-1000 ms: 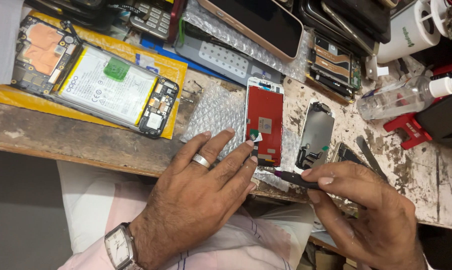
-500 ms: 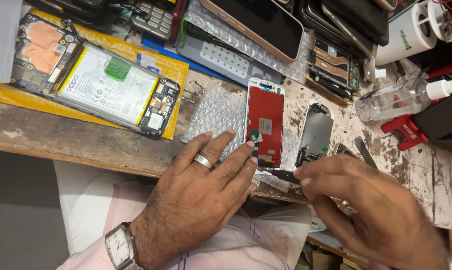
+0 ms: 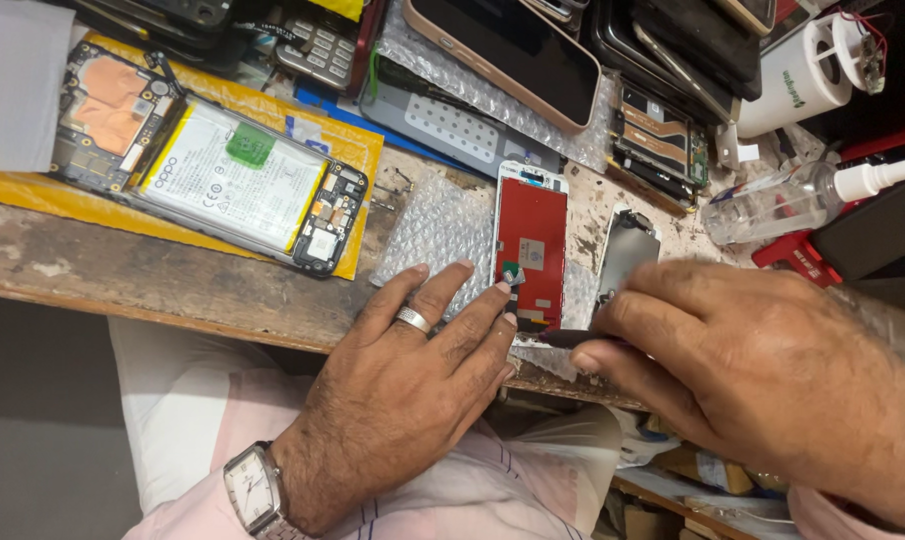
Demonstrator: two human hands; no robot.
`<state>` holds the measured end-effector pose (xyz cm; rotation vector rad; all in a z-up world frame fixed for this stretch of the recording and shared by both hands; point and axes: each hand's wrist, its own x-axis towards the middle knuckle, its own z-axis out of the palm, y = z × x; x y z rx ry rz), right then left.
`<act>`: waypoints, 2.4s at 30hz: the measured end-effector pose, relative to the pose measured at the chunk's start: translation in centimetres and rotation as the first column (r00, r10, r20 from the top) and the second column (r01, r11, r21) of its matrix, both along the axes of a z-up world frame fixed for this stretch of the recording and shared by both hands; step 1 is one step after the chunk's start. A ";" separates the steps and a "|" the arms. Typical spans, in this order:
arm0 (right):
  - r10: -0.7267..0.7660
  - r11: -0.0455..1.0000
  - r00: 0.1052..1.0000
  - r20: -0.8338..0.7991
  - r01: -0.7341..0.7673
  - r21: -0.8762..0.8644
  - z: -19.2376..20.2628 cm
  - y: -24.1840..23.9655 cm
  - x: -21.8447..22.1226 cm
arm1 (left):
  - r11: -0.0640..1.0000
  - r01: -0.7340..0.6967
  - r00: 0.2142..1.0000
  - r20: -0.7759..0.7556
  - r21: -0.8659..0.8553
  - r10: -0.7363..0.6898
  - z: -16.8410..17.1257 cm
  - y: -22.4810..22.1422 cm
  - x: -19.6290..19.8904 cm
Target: The person works on the internal components of a mobile phone using a precision screwdriver. They move parts around the workbench and tighten several small screws on the device.
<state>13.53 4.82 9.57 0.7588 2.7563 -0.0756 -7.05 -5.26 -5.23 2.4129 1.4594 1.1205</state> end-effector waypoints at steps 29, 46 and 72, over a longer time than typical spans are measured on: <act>0.142 0.972 0.976 -0.168 -0.169 -0.163 0.1 0.4 -2.1 | 0.997 -0.053 0.998 -0.031 0.050 0.055 0.3 -0.3 0.4; 0.041 0.973 0.931 -0.362 -0.120 -0.196 0.0 0.0 -1.8 | 0.997 -0.057 0.998 -0.026 0.047 0.058 0.5 -0.3 0.6; -0.477 0.874 0.197 -0.856 0.206 -0.440 -7.5 -2.1 7.4 | 0.997 -0.069 0.997 -0.025 0.024 0.070 -0.3 -0.2 0.9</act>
